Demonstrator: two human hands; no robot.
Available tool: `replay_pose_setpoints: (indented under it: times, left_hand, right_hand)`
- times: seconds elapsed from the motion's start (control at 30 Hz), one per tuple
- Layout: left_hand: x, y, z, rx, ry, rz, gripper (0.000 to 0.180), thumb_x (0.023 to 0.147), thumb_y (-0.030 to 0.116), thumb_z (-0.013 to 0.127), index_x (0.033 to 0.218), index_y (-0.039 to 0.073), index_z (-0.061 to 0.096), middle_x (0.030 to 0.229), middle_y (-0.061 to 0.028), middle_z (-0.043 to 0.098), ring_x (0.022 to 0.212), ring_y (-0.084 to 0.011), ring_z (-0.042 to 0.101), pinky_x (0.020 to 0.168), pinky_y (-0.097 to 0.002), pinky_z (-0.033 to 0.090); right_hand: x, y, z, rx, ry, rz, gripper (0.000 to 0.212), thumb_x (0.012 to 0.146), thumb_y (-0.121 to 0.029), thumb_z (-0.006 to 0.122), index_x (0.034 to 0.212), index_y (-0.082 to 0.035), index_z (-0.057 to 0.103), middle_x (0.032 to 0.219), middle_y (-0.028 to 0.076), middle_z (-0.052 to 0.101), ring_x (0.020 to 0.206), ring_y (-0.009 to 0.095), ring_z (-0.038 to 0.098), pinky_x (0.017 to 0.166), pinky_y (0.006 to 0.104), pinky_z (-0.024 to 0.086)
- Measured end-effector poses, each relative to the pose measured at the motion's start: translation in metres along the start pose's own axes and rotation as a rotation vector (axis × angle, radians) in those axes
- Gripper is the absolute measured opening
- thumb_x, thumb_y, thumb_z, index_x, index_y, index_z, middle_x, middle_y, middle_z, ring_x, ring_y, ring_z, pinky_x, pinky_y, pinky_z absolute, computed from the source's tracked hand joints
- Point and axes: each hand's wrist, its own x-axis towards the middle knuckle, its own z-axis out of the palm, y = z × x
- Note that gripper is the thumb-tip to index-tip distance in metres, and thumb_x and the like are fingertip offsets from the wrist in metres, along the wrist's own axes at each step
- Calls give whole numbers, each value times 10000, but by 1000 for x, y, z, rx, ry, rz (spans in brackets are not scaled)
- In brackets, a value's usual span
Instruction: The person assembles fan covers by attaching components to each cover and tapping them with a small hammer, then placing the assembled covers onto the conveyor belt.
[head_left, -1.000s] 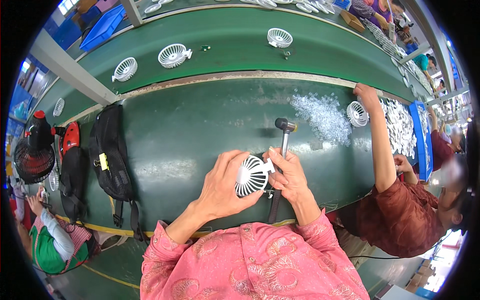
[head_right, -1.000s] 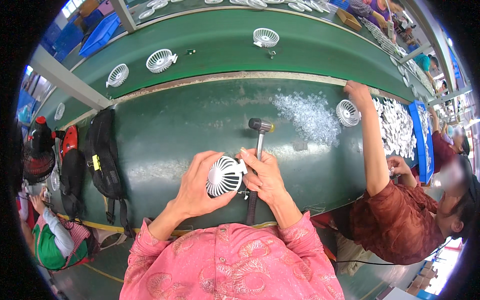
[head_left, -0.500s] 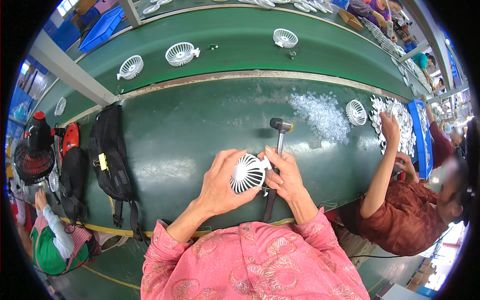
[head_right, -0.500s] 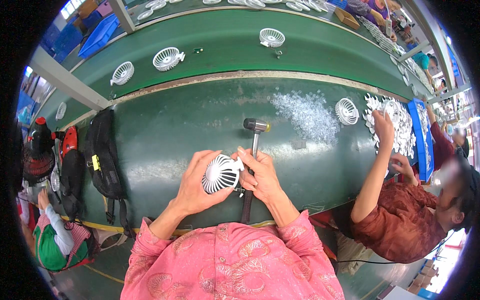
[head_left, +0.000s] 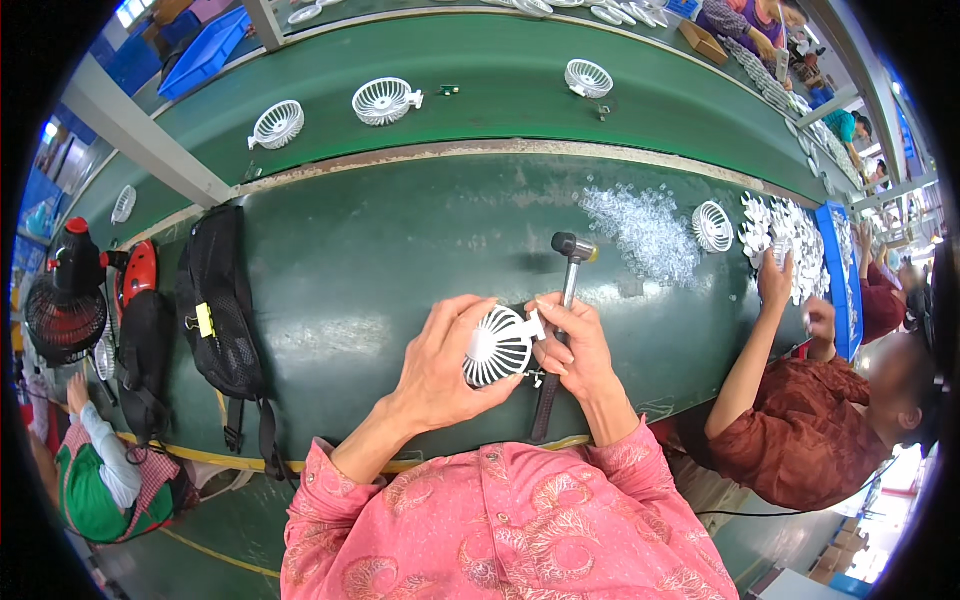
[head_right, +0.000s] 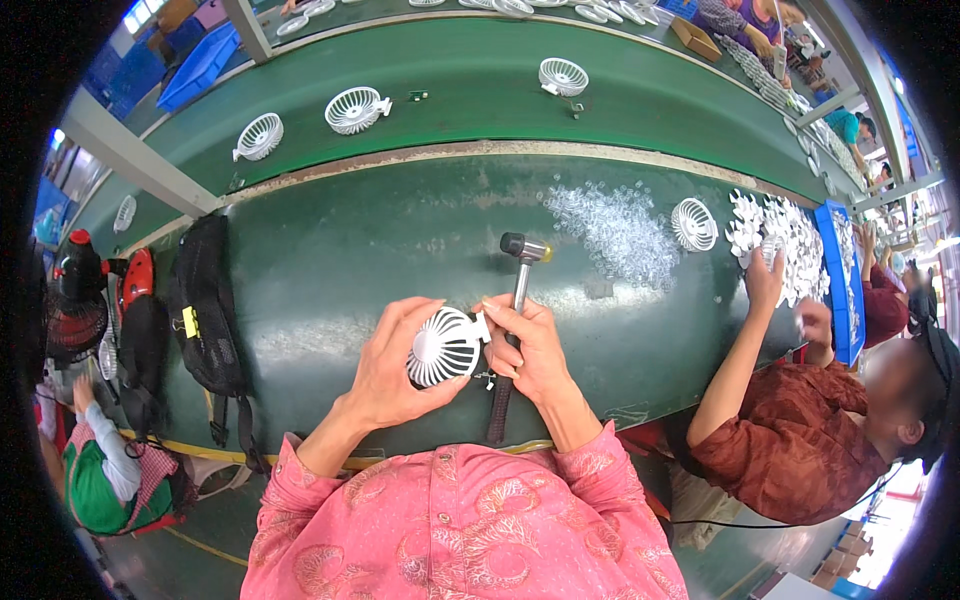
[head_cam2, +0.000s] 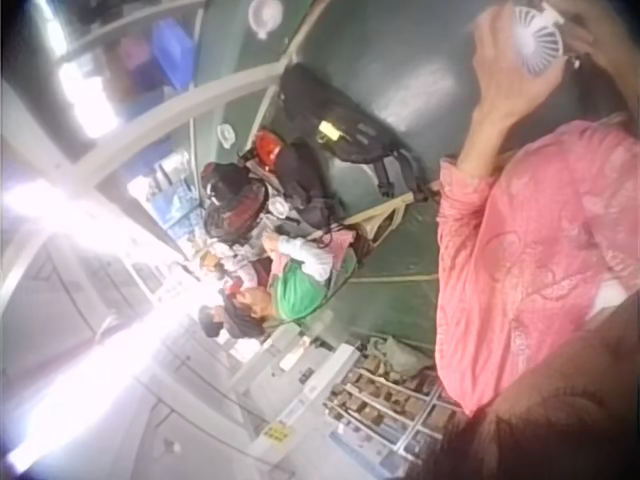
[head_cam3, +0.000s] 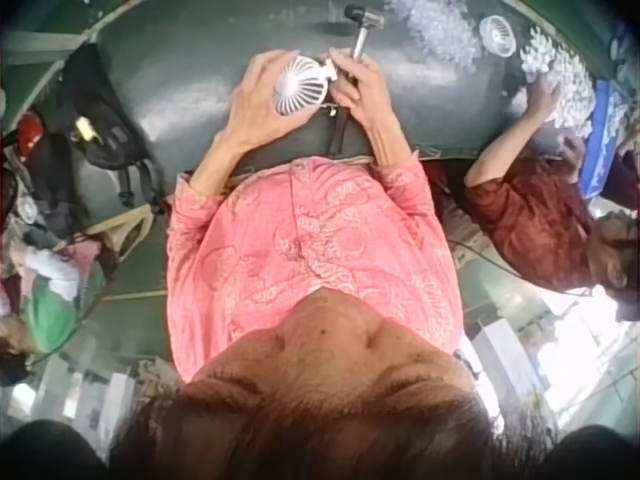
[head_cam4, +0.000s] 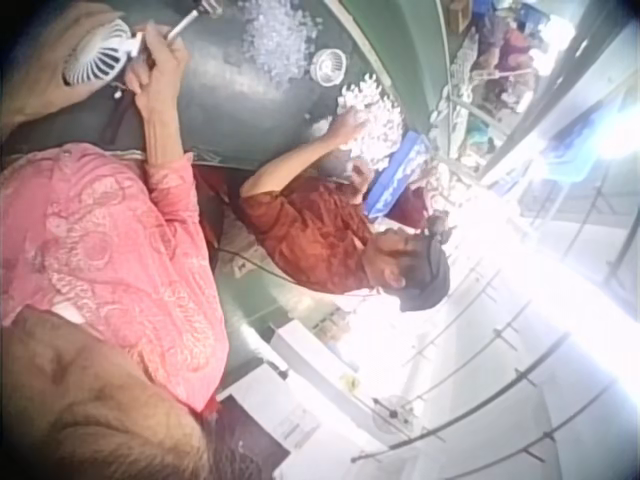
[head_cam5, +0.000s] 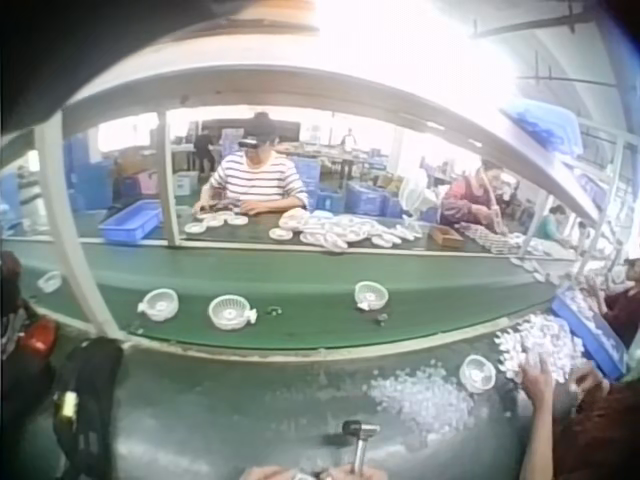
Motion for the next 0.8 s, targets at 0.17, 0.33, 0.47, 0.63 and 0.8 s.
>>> replay_pose_setpoints:
  times: [0.17, 0.33, 0.47, 0.63, 0.8]
  left_hand:
    - [-1, -1, -1, 4, -3, -15, 754, 661, 243, 826, 1296, 12, 491, 1220, -165, 505, 1097, -347, 554, 873, -426, 514]
    - [-1, -4, 0, 3, 0, -31, 758, 665, 252, 825, 1301, 17, 485, 1225, -164, 500, 1094, -348, 554, 873, -428, 513]
    - [0, -3, 0, 14, -9, -36, 748, 672, 262, 823, 1295, 18, 488, 1224, -161, 500, 1094, -349, 553, 873, -431, 511]
    - [0, -3, 0, 32, -6, -27, 739, 677, 269, 820, 1291, 20, 493, 1218, -158, 502, 1093, -347, 554, 867, -430, 512]
    - [1, -3, 0, 35, -8, -37, 733, 675, 269, 819, 1286, 21, 498, 1208, -156, 504, 1093, -345, 555, 859, -433, 514]
  right_hand:
    - [-1, -4, 4, 15, 32, -1, 177, 949, -102, 594, 1013, 52, 652, 577, 9, 519, 344, 36, 298, 310, 204, 267]
    - [-2, -4, 2, -9, 39, -5, 164, 952, -93, 594, 1023, 43, 652, 584, 1, 514, 346, 36, 301, 310, 203, 272]
    - [-2, 1, 2, -2, 41, -22, 162, 960, -101, 596, 1032, 34, 649, 593, -5, 514, 349, 34, 301, 310, 206, 276]
    - [0, 3, 3, 9, 40, -11, 169, 960, -111, 604, 1039, 32, 645, 604, -7, 519, 354, 30, 307, 312, 207, 278]
    - [1, 5, 3, 16, 47, 13, 177, 964, -123, 603, 1044, 30, 642, 618, -5, 523, 355, 29, 310, 314, 207, 275]
